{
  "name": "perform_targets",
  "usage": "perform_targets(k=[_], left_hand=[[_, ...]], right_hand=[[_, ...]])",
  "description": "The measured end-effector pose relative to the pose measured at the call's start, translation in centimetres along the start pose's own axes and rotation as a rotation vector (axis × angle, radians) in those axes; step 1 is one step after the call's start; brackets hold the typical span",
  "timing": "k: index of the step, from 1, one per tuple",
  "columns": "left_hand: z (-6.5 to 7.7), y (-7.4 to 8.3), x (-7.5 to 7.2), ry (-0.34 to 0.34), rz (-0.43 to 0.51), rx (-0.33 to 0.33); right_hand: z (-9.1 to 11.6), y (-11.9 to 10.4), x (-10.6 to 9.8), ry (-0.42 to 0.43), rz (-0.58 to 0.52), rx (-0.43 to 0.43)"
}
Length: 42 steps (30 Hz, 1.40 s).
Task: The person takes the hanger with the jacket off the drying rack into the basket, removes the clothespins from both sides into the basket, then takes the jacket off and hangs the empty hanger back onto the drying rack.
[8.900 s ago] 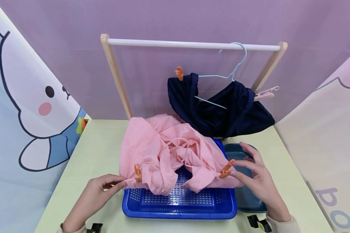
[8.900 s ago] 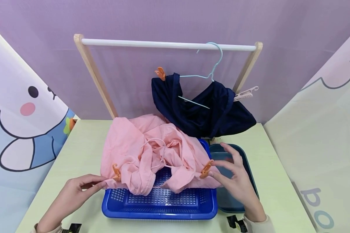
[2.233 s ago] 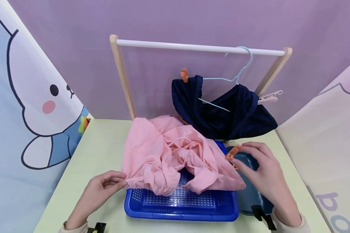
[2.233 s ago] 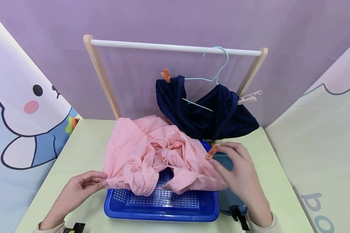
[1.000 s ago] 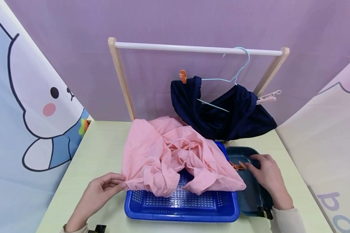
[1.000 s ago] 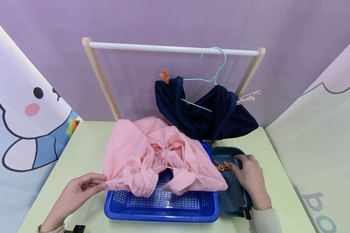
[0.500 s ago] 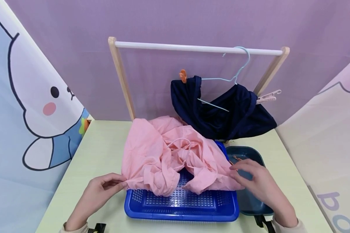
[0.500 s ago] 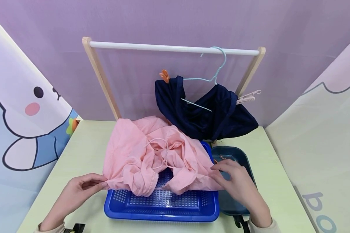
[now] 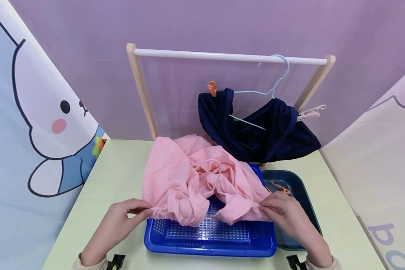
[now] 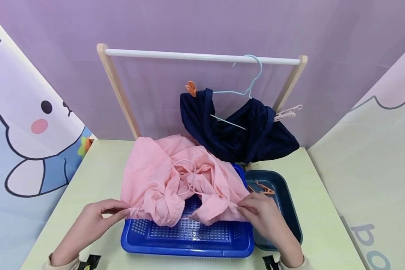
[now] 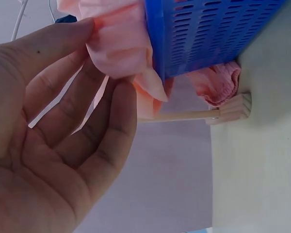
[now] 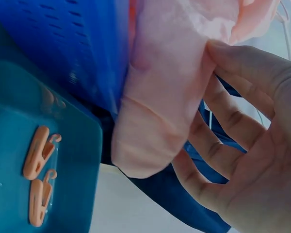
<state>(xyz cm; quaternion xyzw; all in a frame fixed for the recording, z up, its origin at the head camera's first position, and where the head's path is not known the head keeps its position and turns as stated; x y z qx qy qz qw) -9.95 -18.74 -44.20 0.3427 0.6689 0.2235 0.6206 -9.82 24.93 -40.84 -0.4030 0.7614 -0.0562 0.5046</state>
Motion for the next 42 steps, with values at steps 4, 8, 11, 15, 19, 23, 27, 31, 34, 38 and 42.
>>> perform_targets(k=[4, 8, 11, 15, 19, 23, 27, 31, 34, 38, 42], left_hand=[[-0.3, 0.6, 0.2, 0.021, -0.068, 0.055], [-0.7, 1.5, 0.5, 0.029, -0.086, 0.095], [-1.0, 2.4, 0.8, 0.033, -0.048, 0.148], [-1.5, 3.6, 1.5, 0.037, -0.012, 0.243], [-2.0, 4.4, 2.2, 0.055, -0.028, 0.313], [-2.4, 5.3, 2.7, 0.078, -0.026, 0.362], [-2.9, 6.4, 3.1, 0.099, -0.019, 0.404], [-3.3, 7.3, 3.6, 0.119, -0.027, 0.438], [-3.5, 7.8, 3.9, 0.127, -0.044, 0.444], [-3.5, 8.0, 4.2, 0.135, -0.046, 0.441], [-3.6, 7.9, 4.4, 0.13, -0.028, 0.428]], right_hand=[[0.1, 0.1, 0.4, 0.004, 0.003, -0.013], [0.1, 0.3, 0.7, -0.003, -0.001, -0.007], [0.2, 0.4, 0.9, -0.008, 0.001, 0.012], [0.2, 0.6, 1.1, -0.014, 0.006, 0.034], [0.2, 0.6, 1.3, -0.016, 0.016, 0.037], [0.1, 0.5, 1.2, -0.012, 0.015, 0.026], [-0.1, 0.3, 1.2, -0.021, 0.006, 0.029], [0.0, 0.3, 1.4, -0.033, 0.007, 0.045], [0.0, 0.3, 1.4, -0.036, 0.005, 0.04], [-0.4, 0.1, 1.0, -0.039, 0.012, 0.02], [-1.3, -0.8, -0.2, 0.009, 0.056, 0.0]])
Point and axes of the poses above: each hand's wrist, its own z-axis away from the middle knuckle, its own x-axis out of the palm, y = z × x, the point moved 4 cm from there along -z, towards the middle knuckle, and after that the axes turned 5 degrees about y, right-handed, at the moved point
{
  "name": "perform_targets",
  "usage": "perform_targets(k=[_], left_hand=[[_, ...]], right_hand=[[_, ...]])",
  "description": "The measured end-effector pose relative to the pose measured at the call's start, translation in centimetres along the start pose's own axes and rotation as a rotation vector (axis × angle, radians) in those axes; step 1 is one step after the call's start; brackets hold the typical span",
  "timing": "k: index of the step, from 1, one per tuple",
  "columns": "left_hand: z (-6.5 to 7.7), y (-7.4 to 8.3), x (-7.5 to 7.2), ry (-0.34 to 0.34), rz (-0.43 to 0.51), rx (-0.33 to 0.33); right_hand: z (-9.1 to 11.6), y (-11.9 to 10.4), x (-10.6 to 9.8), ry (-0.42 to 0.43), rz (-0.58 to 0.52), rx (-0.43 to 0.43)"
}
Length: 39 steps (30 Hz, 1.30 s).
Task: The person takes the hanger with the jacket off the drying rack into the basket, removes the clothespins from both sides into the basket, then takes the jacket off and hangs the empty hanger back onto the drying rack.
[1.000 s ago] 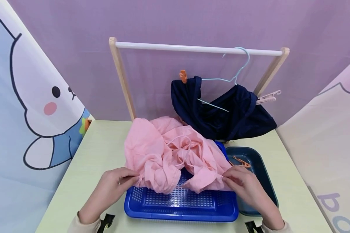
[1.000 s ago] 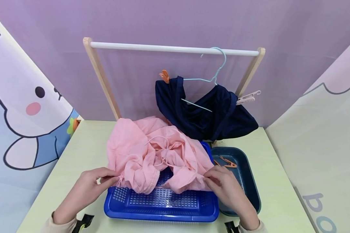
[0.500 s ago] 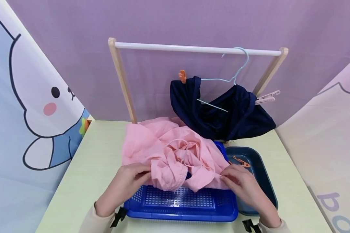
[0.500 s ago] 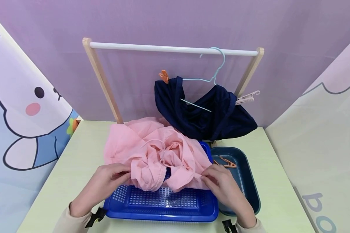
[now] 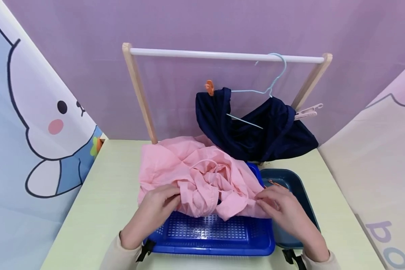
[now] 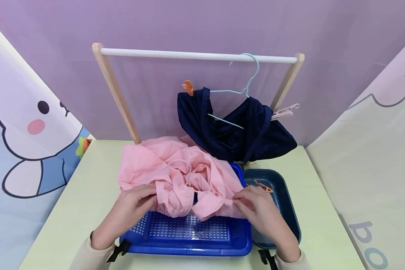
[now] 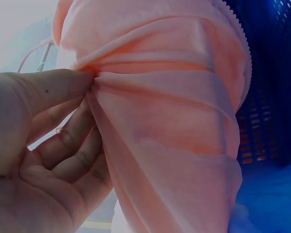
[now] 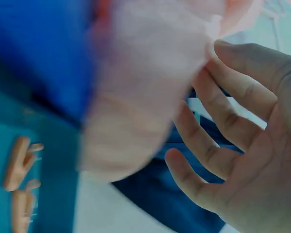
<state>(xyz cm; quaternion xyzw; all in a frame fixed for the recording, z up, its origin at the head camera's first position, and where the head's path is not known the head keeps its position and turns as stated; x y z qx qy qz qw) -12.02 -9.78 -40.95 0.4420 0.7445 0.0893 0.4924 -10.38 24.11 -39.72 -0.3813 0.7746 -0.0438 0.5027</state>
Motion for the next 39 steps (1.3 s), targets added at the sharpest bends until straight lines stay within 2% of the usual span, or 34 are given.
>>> perform_targets(k=[3, 6, 11, 14, 17, 21, 24, 27, 31, 39], left_hand=[[0.0, -0.1, 0.0, -0.002, 0.006, -0.01], [-0.1, -0.1, 0.0, -0.005, 0.005, -0.018], [-0.2, -0.2, 0.0, -0.004, 0.012, -0.022], [-0.2, -0.2, 0.0, 0.002, 0.028, -0.034], [-0.1, -0.4, 0.0, 0.004, 0.065, -0.078], [0.1, -0.7, 0.1, 0.015, 0.146, -0.176], [0.3, -0.8, 0.0, 0.04, 0.217, -0.205], [0.4, -0.8, -0.1, 0.057, 0.253, -0.19], [0.3, -0.8, -0.2, 0.049, 0.233, -0.159], [0.5, -1.1, -0.7, 0.036, 0.237, -0.153]], right_hand=[[-1.0, -1.3, -0.7, 0.046, 0.014, -0.031], [-2.0, -2.6, -0.7, 0.057, 0.01, -0.06], [-3.0, -3.7, 0.3, 0.042, 0.016, -0.088], [-3.3, -3.9, 0.9, 0.008, 0.03, -0.075], [-3.3, -4.0, 1.5, -0.032, 0.05, -0.053], [-3.3, -3.9, 2.2, -0.067, 0.066, -0.033], [-3.3, -3.9, 2.5, -0.083, 0.079, -0.019], [-3.3, -3.8, 2.7, -0.09, 0.091, -0.01], [-3.3, -3.9, 2.7, -0.09, 0.095, -0.01], [-3.2, -3.8, 2.6, -0.086, 0.082, -0.005]])
Point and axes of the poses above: each hand's wrist, its own z-axis away from the middle knuckle, its own x-axis out of the palm, y = z × x, the point moved 4 cm from there along -z, towards the middle knuckle, and after that the axes turned 5 degrees about y, right-handed, at the moved point
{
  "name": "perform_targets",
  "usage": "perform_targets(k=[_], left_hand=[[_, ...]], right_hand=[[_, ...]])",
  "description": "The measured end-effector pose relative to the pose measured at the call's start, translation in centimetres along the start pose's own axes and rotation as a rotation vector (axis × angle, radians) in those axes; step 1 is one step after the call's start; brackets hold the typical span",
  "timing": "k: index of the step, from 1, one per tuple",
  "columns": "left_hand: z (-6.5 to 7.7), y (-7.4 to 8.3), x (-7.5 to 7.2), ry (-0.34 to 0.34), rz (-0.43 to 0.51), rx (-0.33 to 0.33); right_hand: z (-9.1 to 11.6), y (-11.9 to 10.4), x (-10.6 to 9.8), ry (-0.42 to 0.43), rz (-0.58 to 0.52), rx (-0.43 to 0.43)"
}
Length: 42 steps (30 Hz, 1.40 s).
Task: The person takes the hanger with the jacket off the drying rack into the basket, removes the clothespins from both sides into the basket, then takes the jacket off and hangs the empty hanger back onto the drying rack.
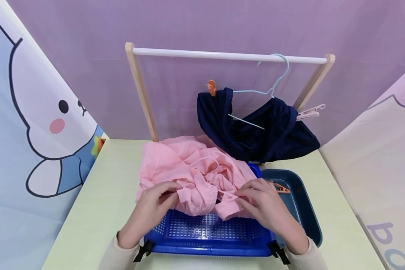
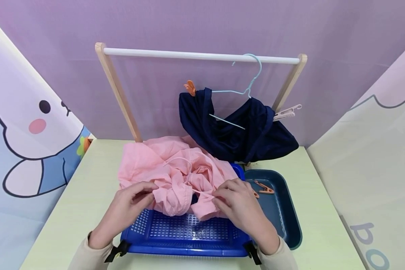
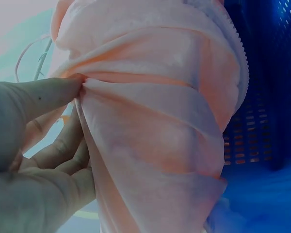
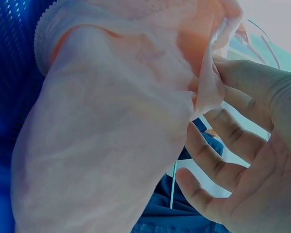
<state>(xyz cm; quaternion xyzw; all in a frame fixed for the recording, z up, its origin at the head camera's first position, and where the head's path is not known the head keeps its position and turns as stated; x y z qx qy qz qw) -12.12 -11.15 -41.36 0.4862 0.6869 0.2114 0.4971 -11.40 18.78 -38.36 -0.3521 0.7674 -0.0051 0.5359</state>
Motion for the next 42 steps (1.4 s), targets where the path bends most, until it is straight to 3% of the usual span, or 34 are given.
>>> perform_targets(k=[13, 20, 28, 34, 42], left_hand=[[0.2, -0.3, -2.6, 0.053, 0.03, 0.023], [0.3, -0.4, -4.2, 0.073, 0.074, -0.002], [0.3, -0.6, -5.4, 0.09, 0.085, 0.002], [0.2, -0.4, -6.1, 0.107, 0.086, 0.011], [0.2, -0.7, -6.6, 0.125, 0.049, -0.038]], right_hand=[[0.6, 0.2, -1.9, 0.1, -0.056, -0.133], [1.0, 1.1, -3.4, 0.176, -0.078, -0.164], [2.0, 2.8, -4.6, 0.187, -0.121, -0.128], [2.7, 4.2, -5.0, 0.184, -0.138, -0.049], [3.8, 5.8, -5.0, 0.2, -0.191, 0.038]])
Point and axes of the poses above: each hand's wrist, its own z-axis away from the middle knuckle, its own x-axis out of the palm, y = z × x, the point moved 4 cm from there along -z, towards the middle knuckle, and after that the axes turned 5 degrees about y, right-handed, at the moved point
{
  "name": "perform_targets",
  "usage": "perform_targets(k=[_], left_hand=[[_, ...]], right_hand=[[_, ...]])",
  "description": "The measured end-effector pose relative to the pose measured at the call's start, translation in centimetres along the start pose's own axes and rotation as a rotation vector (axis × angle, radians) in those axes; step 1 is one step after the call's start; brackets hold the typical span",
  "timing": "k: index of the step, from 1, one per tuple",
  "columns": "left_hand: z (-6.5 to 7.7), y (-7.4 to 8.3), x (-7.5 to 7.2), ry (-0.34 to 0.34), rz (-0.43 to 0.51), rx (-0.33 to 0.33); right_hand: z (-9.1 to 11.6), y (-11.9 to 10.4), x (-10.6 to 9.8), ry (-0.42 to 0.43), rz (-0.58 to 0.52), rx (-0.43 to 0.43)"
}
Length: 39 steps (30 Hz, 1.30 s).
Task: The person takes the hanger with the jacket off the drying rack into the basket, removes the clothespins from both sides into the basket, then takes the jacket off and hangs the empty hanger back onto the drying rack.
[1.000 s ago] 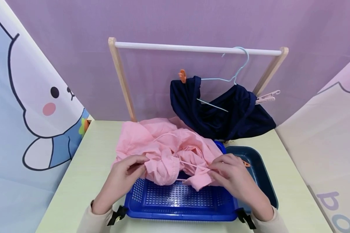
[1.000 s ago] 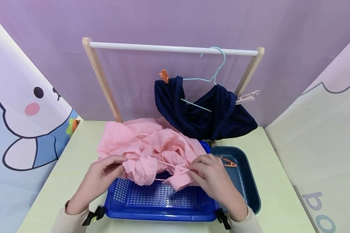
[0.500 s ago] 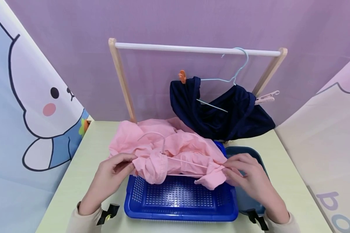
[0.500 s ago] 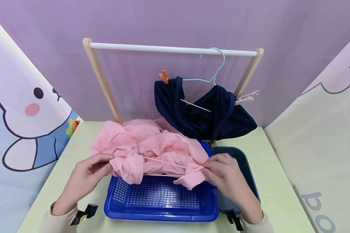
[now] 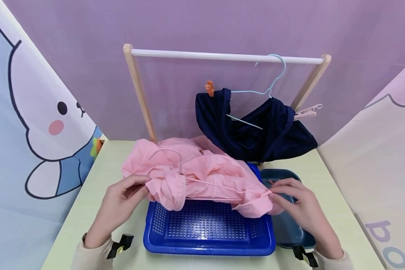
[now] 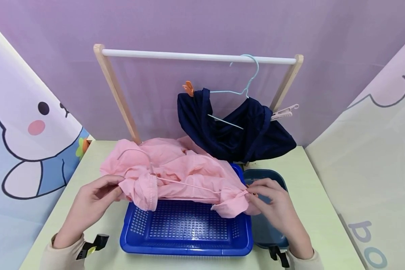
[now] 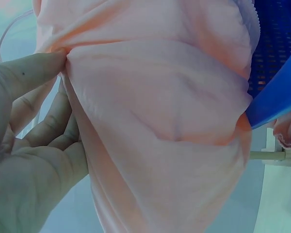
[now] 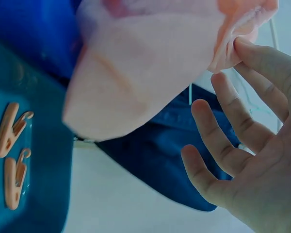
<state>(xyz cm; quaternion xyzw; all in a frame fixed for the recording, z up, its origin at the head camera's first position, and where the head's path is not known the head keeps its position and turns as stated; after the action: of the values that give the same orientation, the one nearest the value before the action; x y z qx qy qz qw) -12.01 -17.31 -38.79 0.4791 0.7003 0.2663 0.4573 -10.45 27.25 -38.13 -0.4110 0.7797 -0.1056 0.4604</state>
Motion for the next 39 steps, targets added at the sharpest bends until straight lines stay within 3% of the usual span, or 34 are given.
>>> perform_targets(k=[11, 22, 26, 33, 39], left_hand=[[0.2, -0.1, -0.5, 0.007, 0.018, -0.023], [0.3, -0.1, -0.5, 0.01, 0.038, -0.014], [0.4, -0.1, -0.6, 0.019, 0.025, -0.015], [0.5, -0.3, -0.9, 0.036, 0.049, -0.075], [0.4, -0.2, -0.6, 0.025, 0.078, -0.054]], right_hand=[[1.2, 2.2, 0.6, -0.03, 0.057, 0.107], [1.7, 2.9, 2.8, -0.052, 0.062, 0.018], [1.7, 3.0, 3.7, -0.102, 0.081, 0.031], [1.7, 3.1, 4.2, -0.132, 0.077, 0.053], [1.3, 2.4, 4.3, -0.124, 0.093, 0.024]])
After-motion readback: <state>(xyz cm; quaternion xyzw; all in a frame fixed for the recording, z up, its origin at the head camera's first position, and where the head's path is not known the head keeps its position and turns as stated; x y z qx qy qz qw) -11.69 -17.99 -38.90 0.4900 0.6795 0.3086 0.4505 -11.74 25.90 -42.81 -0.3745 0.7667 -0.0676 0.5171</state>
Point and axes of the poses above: each hand's wrist, its own z-axis away from the middle knuckle, its own x-axis out of the palm, y = z × x, the point moved 4 cm from there along -z, towards the middle knuckle, and after that the axes turned 5 degrees about y, right-handed, at the moved point
